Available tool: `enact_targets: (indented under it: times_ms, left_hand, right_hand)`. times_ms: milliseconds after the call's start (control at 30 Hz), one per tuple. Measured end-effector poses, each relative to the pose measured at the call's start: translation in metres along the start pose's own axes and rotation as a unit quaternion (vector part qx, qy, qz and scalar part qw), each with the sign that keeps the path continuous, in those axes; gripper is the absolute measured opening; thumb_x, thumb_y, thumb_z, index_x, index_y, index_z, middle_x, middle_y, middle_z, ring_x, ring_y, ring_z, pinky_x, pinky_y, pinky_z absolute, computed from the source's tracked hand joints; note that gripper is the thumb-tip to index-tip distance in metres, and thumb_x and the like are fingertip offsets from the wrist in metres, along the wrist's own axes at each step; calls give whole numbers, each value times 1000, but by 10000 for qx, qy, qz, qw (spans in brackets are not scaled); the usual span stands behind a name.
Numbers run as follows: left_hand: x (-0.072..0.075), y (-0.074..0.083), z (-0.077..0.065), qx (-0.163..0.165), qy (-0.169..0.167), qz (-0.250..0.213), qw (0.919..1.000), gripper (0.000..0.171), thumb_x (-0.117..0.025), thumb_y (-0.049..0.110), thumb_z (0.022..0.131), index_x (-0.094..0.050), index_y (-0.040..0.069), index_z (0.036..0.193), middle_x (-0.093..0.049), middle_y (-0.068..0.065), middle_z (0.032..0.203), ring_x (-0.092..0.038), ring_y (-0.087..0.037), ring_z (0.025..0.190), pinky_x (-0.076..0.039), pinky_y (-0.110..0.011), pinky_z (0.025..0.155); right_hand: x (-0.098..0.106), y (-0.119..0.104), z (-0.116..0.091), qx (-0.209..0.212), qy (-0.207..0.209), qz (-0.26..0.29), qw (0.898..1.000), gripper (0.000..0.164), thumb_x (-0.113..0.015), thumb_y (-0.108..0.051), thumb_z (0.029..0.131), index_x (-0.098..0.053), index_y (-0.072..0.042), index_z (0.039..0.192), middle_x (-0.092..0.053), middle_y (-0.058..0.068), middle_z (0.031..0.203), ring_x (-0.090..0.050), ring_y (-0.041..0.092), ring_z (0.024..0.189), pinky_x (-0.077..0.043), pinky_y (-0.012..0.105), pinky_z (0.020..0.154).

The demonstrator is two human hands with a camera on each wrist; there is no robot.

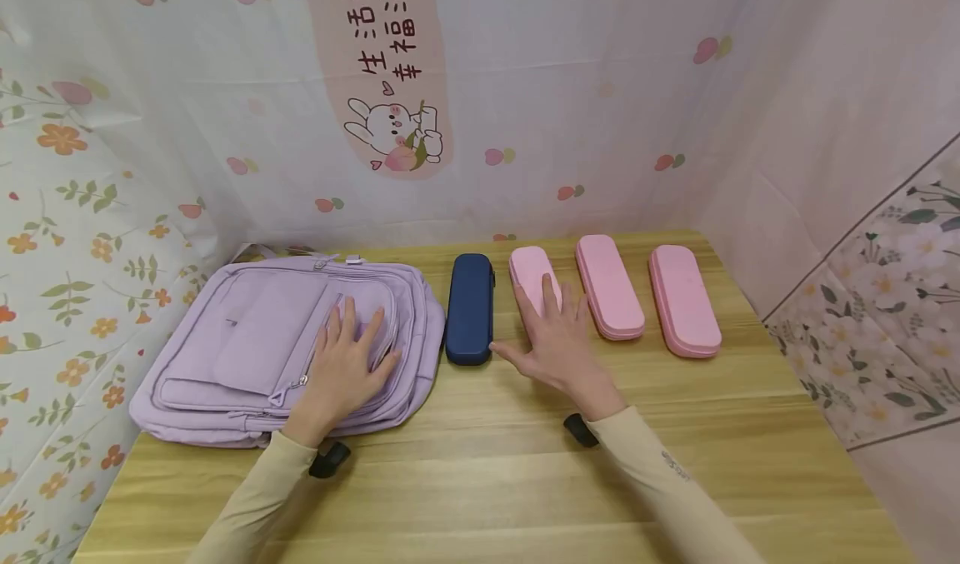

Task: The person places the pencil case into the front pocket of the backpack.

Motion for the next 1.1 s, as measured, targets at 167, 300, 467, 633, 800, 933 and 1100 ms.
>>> enact_targets:
  times_ms: [167, 300, 467, 633, 800, 933, 1100]
  left_hand:
    - [-4, -1, -1, 10, -118, -18, 9999, 68, -62, 44, 96, -46, 6, 151, -25, -38, 159, -24, -58, 146, -30, -69, 114]
    - [-5, 0, -2, -177, 192, -41, 9997, 66, -67, 37, 94, -49, -1, 146, -36, -41, 152, -35, -59, 140, -36, -64, 112]
    - [-5, 0, -2, -361, 748, -48, 9965, 60, -73, 28, 89, -56, -7, 135, -53, -40, 137, -50, -56, 129, -43, -57, 109]
    - [-6, 1, -2, -347, 849, -134, 9957, 48, -74, 24, 88, -63, -6, 124, -62, -34, 128, -57, -51, 123, -50, -57, 101]
    - [-6, 0, -2, -303, 841, -179, 9958, 41, -74, 22, 88, -67, -5, 119, -63, -32, 127, -60, -50, 120, -52, -57, 98]
    - [-5, 1, -2, -320, 983, -226, 9944, 38, -76, 19, 86, -69, -4, 114, -65, -28, 122, -65, -46, 111, -56, -55, 90]
    - [-4, 2, -1, -332, 1149, -321, 9923, 32, -78, 17, 83, -71, -2, 108, -66, -24, 113, -67, -41, 97, -58, -53, 79]
  right_hand:
    - [-8, -18, 9, 115, -109, 60, 9999, 102, -64, -67, 86, -20, -18, 163, -15, 35, 163, -13, 61, 148, -13, 76, 116]
    - [-15, -31, 14, 276, 82, 145, 9995, 100, -69, -62, 85, -29, -8, 159, -22, 41, 158, -20, 64, 144, -23, 73, 114]
    - [-27, -43, 18, 345, 467, 164, 9982, 103, -72, -61, 82, -34, 1, 155, -31, 43, 152, -33, 65, 137, -39, 72, 105]
    - [-42, -51, 19, 132, 418, 250, 9987, 107, -72, -64, 81, -33, 4, 154, -35, 44, 149, -39, 60, 135, -42, 66, 106]
    - [-54, -59, 20, -79, 431, 359, 9984, 107, -74, -62, 81, -34, 7, 153, -39, 45, 144, -48, 59, 125, -46, 63, 102]
    - [-62, -62, 21, -211, 554, 243, 9979, 108, -75, -63, 80, -36, 10, 151, -45, 44, 139, -52, 57, 121, -47, 60, 101]
    - [-69, -64, 21, -425, 632, 271, 9967, 108, -76, -60, 81, -35, 13, 149, -51, 43, 130, -56, 53, 115, -50, 56, 97]
Point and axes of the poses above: each hand's wrist, its own z-axis towards the middle knuckle, its own x-axis out of the back of the hand, y = z × x, the point moved 5 cm from there along z, towards the middle knuckle
